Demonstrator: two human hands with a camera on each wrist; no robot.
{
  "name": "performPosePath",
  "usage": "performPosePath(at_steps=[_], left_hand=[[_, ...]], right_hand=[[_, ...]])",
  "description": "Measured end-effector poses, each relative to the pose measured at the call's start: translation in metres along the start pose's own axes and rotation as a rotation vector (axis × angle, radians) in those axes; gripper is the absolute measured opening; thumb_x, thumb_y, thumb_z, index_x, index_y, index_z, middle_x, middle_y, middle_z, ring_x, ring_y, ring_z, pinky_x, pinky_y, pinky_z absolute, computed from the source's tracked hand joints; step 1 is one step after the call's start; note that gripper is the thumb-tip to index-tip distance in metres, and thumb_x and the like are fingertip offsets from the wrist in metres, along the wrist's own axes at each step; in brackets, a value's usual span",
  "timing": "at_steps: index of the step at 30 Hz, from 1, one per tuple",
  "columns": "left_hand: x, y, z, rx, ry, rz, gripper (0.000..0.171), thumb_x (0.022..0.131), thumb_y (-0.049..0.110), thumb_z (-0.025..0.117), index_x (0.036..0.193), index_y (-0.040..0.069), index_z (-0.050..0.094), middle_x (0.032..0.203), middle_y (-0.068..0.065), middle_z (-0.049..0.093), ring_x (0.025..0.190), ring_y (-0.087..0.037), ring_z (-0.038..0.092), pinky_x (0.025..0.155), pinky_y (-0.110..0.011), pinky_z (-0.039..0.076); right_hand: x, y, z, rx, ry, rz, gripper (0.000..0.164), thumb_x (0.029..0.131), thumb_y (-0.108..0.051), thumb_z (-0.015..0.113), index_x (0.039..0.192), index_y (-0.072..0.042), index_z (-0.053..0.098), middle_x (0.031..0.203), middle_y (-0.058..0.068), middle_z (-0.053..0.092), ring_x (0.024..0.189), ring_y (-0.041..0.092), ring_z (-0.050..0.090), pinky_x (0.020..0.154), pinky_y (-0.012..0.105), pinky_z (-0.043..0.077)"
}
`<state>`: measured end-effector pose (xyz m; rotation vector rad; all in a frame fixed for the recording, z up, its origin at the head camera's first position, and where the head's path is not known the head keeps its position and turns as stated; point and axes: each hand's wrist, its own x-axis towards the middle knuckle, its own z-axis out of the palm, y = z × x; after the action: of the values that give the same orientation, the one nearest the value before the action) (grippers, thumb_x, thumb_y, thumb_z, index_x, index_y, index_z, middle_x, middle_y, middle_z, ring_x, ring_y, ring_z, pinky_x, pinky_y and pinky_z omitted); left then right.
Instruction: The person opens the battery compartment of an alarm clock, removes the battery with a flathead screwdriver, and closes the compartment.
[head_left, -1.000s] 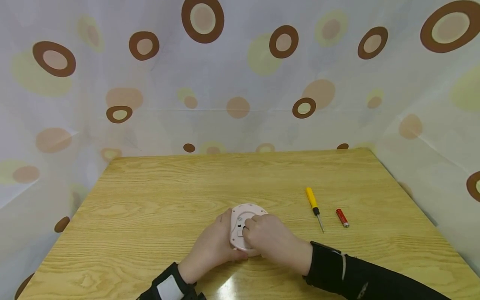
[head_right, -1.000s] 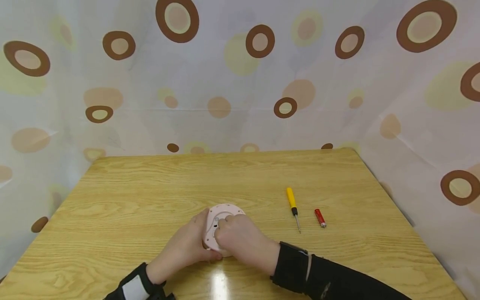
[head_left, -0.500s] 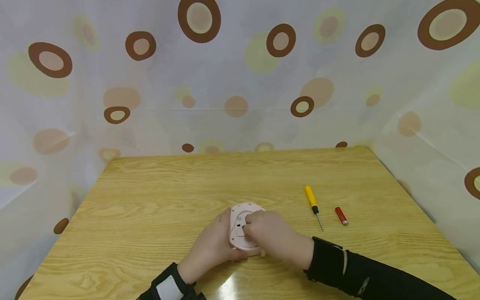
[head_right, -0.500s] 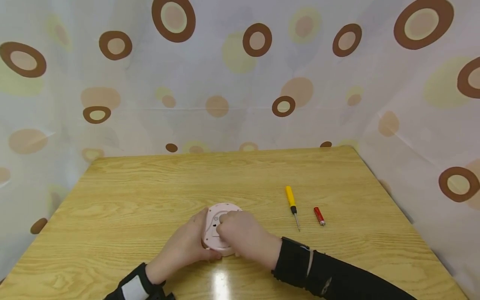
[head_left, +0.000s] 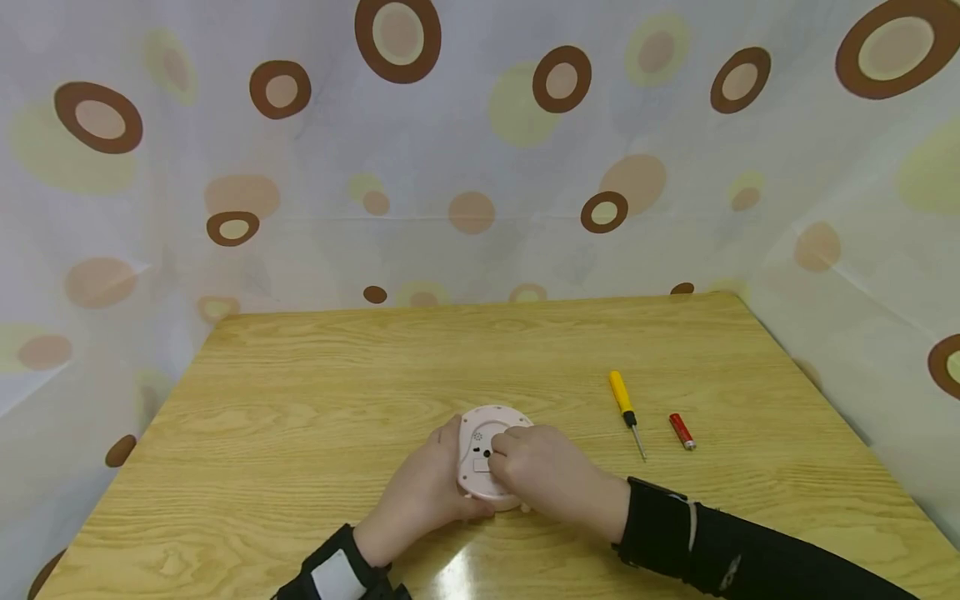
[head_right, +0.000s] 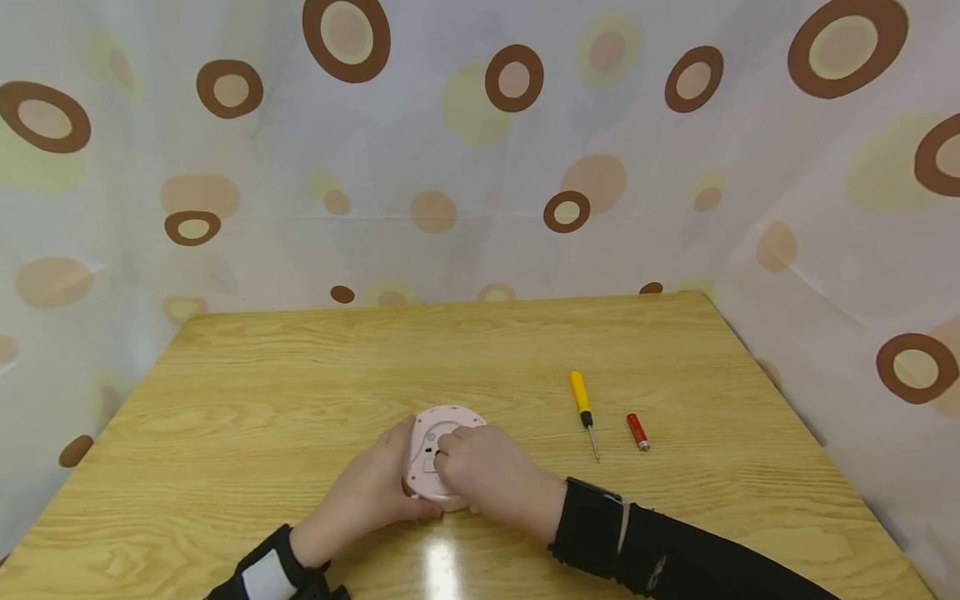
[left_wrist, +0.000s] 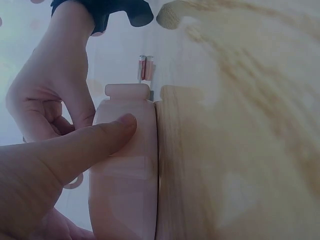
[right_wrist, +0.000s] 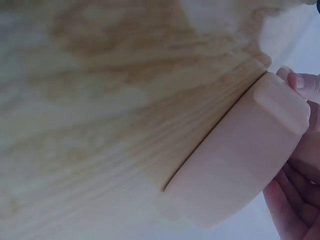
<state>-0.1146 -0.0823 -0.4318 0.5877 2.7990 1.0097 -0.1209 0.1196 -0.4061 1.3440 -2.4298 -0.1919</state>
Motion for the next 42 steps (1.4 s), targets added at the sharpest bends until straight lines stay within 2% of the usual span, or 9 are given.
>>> performPosePath(at_steps=[3, 7, 13, 20, 24, 28, 31, 38, 42], left_hand=[[0.000, 0.000, 0.000, 0.000, -0.001, -0.002, 0.123, 0.065, 0.029, 0.103, 0.156, -0.015, 0.034, 0.149, -0.035, 0.054, 0.131, -0.043, 0.063, 0.110, -0.054, 0.054], [0.000, 0.000, -0.001, 0.000, -0.004, -0.002, 0.122, 0.065, 0.029, 0.103, 0.156, -0.015, 0.034, 0.149, -0.035, 0.054, 0.131, -0.042, 0.063, 0.109, -0.053, 0.055], [0.000, 0.000, -0.001, -0.014, -0.014, -0.006, 0.122, 0.067, 0.029, 0.102, 0.156, -0.015, 0.033, 0.151, -0.035, 0.053, 0.134, -0.043, 0.061, 0.111, -0.054, 0.053], [-0.001, 0.000, -0.001, -0.013, -0.017, -0.010, 0.121, 0.068, 0.029, 0.102, 0.157, -0.015, 0.033, 0.152, -0.035, 0.052, 0.135, -0.044, 0.060, 0.112, -0.054, 0.053], [-0.001, 0.000, -0.001, -0.015, -0.019, -0.012, 0.121, 0.068, 0.029, 0.102, 0.157, -0.016, 0.033, 0.152, -0.035, 0.051, 0.136, -0.045, 0.059, 0.113, -0.055, 0.052], [0.000, 0.000, -0.002, 0.001, -0.015, -0.008, 0.121, 0.067, 0.030, 0.102, 0.156, -0.016, 0.034, 0.152, -0.035, 0.052, 0.136, -0.045, 0.059, 0.113, -0.055, 0.052], [0.000, 0.001, -0.002, -0.001, -0.012, -0.008, 0.121, 0.067, 0.029, 0.102, 0.156, -0.016, 0.034, 0.152, -0.035, 0.052, 0.135, -0.044, 0.060, 0.112, -0.054, 0.053], [-0.001, 0.001, -0.001, -0.009, 0.001, -0.004, 0.121, 0.065, 0.028, 0.102, 0.155, -0.016, 0.035, 0.148, -0.035, 0.055, 0.130, -0.043, 0.063, 0.108, -0.054, 0.056], [-0.001, 0.001, -0.001, -0.007, 0.005, -0.004, 0.121, 0.065, 0.028, 0.102, 0.155, -0.016, 0.034, 0.148, -0.035, 0.055, 0.130, -0.044, 0.063, 0.108, -0.055, 0.056]], right_hand=[[-0.001, 0.000, 0.002, 0.004, 0.031, -0.006, 0.037, 0.051, -0.020, 0.096, 0.079, -0.016, 0.072, 0.076, -0.008, 0.060, 0.069, 0.007, 0.056, 0.062, 0.019, 0.054], [0.000, 0.000, 0.002, 0.022, 0.020, -0.002, 0.037, 0.052, -0.021, 0.097, 0.079, -0.016, 0.072, 0.077, -0.008, 0.061, 0.071, 0.006, 0.058, 0.063, 0.018, 0.055], [0.002, -0.002, 0.000, 0.043, -0.004, 0.041, 0.025, 0.065, -0.010, 0.091, 0.078, -0.015, 0.071, 0.076, -0.007, 0.060, 0.068, 0.006, 0.054, 0.059, 0.018, 0.052], [0.009, -0.001, -0.008, 0.008, -0.145, 0.006, 0.044, 0.051, -0.028, 0.102, 0.085, -0.017, 0.076, 0.081, -0.006, 0.066, 0.074, 0.006, 0.060, 0.067, 0.020, 0.058], [0.011, -0.001, -0.010, -0.043, -0.206, -0.036, 0.045, 0.057, -0.038, 0.102, 0.090, -0.018, 0.078, 0.087, -0.006, 0.069, 0.078, 0.007, 0.063, 0.069, 0.021, 0.059], [0.009, -0.002, -0.010, -0.061, -0.197, -0.055, 0.024, 0.076, -0.027, 0.094, 0.090, -0.016, 0.079, 0.088, -0.004, 0.070, 0.077, 0.008, 0.062, 0.066, 0.021, 0.058], [0.007, -0.002, -0.009, -0.048, -0.169, -0.056, 0.008, 0.084, -0.015, 0.085, 0.089, -0.015, 0.079, 0.088, -0.003, 0.070, 0.077, 0.008, 0.062, 0.066, 0.021, 0.057], [0.006, -0.004, -0.010, -0.033, -0.142, -0.056, 0.004, 0.088, -0.017, 0.083, 0.087, -0.015, 0.080, 0.088, -0.004, 0.069, 0.075, 0.007, 0.060, 0.063, 0.020, 0.055], [0.007, -0.005, -0.010, -0.013, -0.158, -0.035, 0.004, 0.087, -0.017, 0.083, 0.086, -0.015, 0.080, 0.089, -0.003, 0.070, 0.077, 0.008, 0.062, 0.065, 0.022, 0.057]])
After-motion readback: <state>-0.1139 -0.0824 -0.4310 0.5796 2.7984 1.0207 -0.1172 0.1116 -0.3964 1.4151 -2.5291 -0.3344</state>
